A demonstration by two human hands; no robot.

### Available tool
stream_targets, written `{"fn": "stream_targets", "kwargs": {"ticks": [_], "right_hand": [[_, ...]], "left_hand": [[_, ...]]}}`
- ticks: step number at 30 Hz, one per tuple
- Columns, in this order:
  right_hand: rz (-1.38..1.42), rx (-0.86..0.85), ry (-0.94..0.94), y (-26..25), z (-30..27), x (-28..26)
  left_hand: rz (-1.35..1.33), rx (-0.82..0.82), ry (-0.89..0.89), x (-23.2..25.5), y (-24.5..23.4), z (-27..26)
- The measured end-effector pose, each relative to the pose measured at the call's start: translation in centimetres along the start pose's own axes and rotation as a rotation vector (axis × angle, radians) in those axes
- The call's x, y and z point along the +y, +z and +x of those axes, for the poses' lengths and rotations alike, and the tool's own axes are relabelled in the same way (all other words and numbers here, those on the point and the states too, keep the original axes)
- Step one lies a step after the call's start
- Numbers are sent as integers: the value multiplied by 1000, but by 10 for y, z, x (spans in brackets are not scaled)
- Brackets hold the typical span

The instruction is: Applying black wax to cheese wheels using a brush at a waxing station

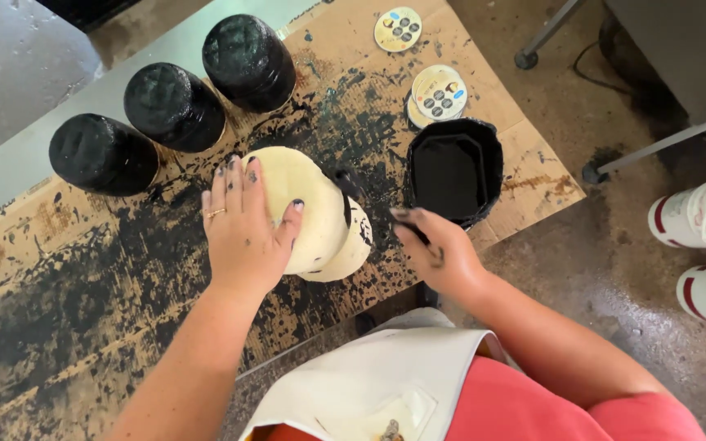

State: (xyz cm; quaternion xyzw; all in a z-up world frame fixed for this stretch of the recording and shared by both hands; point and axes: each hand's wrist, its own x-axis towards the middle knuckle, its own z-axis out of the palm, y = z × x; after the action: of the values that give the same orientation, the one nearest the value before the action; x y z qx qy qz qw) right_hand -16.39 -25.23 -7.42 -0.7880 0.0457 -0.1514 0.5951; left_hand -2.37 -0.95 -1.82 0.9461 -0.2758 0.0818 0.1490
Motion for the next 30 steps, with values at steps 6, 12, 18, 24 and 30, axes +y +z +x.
{"fn": "stream_targets", "kwargs": {"ticks": [6,12,18,24,30], "right_hand": [[-9,-37,25,-5,-12,-16],[-204,7,-23,0,25,-51],[-223,-43,-26,-3,11,-70],[-264,-72,-1,-2,-23,-97],[-140,26,-48,8,15,-78]], "left_hand": [[44,95,23,-7,12,-2],[-80,55,62,-10,11,1],[-181,-11,204,-29,10,2],[-55,-344,294,-34,-48,23],[-83,56,714,-54,-6,44]]}}
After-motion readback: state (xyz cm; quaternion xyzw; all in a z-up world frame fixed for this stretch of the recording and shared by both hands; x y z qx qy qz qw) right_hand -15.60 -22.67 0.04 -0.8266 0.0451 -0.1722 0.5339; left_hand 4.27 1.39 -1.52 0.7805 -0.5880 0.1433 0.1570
